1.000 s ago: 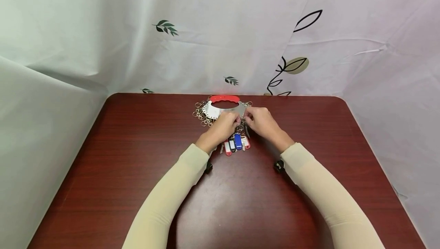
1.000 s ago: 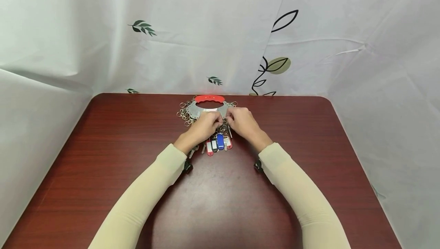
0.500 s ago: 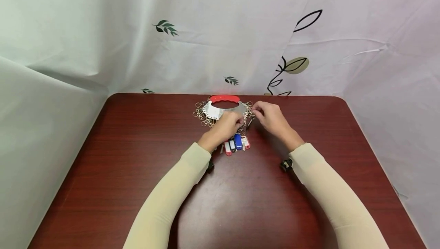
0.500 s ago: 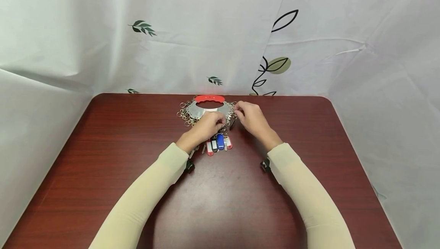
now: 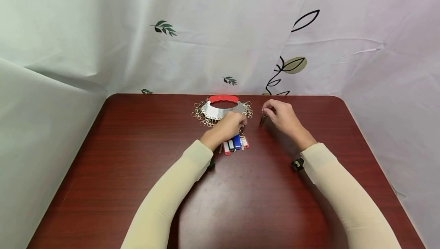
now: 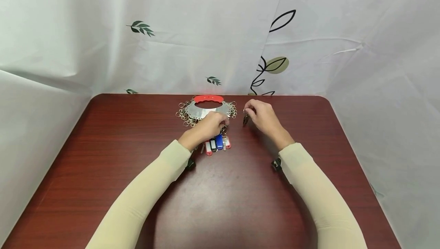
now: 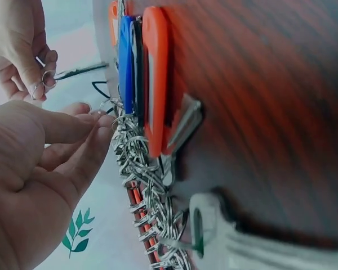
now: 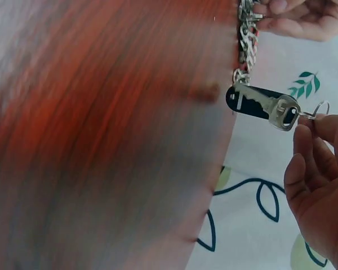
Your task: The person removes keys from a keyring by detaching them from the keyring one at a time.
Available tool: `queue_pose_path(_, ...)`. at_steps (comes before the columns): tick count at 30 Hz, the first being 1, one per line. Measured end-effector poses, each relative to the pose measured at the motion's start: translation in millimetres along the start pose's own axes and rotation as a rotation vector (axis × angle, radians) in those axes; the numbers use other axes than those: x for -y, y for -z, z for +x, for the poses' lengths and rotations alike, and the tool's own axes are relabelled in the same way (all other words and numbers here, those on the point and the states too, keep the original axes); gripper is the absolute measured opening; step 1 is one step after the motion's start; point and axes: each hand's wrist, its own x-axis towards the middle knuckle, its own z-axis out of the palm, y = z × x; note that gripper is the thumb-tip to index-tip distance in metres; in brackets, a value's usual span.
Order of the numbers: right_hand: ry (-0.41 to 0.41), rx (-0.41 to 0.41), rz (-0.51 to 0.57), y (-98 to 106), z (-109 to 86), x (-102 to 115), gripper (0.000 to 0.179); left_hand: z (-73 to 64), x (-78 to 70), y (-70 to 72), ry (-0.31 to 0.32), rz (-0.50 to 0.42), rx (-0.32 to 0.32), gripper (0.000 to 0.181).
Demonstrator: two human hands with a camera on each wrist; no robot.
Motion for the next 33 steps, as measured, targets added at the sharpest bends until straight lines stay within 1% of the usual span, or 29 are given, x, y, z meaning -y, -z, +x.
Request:
queue_pose_path(3, -0.015, -0.01, -0.004, 5, -0.6, -3, 0.005, -2.2, 0.0, 2.4, -0.016, -0.005, 0.004, 0.029)
queue_pose_path(5, -0.029, -0.015, -0.003, 9, -0.1, -5, 0.005, -3.9, 0.6, 5.3, -0.02, 0.004, 0.013, 0.028)
queue_pose_path(9, -0.058, -0.016, -0.007, 16, 0.2, -12, 0.004, -10.6, 3.1, 12.7, -0.022, 0.05, 0.032, 0.02)
queue_pose_path(12, -0.07, -0.025, -0.013, 22, -0.3, -19, 0.004, -17.9, 6.3, 19.2, -0.032, 0.082, 0.028, 0.014)
queue_pose_path(16, -0.081, -0.036, -0.027, 29, -3.0, -30, 0.004, -33.6, 12.0, 26.5, -0.036, 0.116, 0.029, 0.013)
queue_pose_path(19, -0.095, -0.034, -0.053, 32, -5.6, -37, 0.004, -49.9, 17.3, 31.1, -0.039, 0.16, 0.035, 0.013)
queue_pose_path(22, -0.103, -0.035, -0.082, 37, -6.9, -45, 0.004, -66.5, 23.8, 35.9, -0.048, 0.207, 0.014, 0.012)
queue_pose_path(24, -0.082, -0.04, -0.119, 41, -7.1, -51, 0.004, -76.0, 28.1, 39.5, -0.053, 0.225, -0.01, 0.011)
queue_pose_path(28, -0.007, -0.042, -0.219, 52, -5.3, -63, 0.006, -91.0, 35.3, 47.0, -0.033, 0.244, -0.041, 0.014)
queue_pose_path(33, 0.061, -0.039, -0.306, 67, -0.9, -71, 0.007, -101.4, 41.3, 54.9, -0.006, 0.256, -0.059, 0.013)
